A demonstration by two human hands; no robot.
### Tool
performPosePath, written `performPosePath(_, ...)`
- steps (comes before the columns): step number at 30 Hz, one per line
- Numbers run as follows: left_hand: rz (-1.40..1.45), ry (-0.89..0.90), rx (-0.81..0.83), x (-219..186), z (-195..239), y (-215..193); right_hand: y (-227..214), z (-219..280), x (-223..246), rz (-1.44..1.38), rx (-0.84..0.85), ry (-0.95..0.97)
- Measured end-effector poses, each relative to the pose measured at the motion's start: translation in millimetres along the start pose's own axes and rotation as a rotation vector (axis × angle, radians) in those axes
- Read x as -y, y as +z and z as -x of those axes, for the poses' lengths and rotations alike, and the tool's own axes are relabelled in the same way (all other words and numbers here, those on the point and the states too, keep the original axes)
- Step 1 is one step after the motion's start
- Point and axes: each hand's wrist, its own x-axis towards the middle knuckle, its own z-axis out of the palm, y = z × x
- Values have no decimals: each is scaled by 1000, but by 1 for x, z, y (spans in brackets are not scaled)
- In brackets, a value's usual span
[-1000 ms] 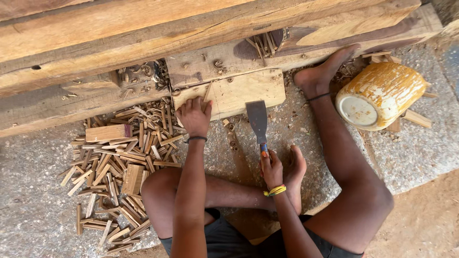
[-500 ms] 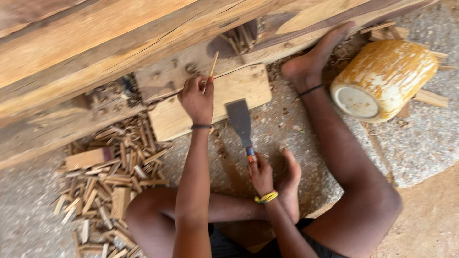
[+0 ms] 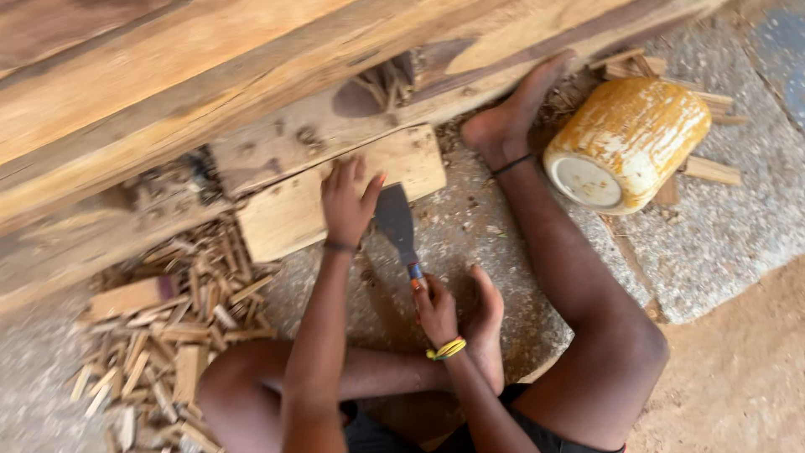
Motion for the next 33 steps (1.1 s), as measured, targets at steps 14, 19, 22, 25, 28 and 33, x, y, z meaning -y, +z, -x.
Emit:
performPosePath(14,-73,-429,-405,-56,288,-288,-24,-43,-73,212,80,-204)
performPosePath(19,-10,-595,-604,-37,374,-292,-19,-38,-43,282,122,-147)
performPosePath(22,5,-736,-624,-23,405,-290,-16,-20,-30,296,108,-143)
performPosePath(25,-123,-824,-529,-12,430,-293,-4,-13,-19,325,85,-147)
performPosePath(28,-331,-687,-454,-7,456,-292,-2,-8,-15,345,72,-147)
performPosePath(33,-546,-699,-271,20,486,-287,3,-6,-12,336,101,-137)
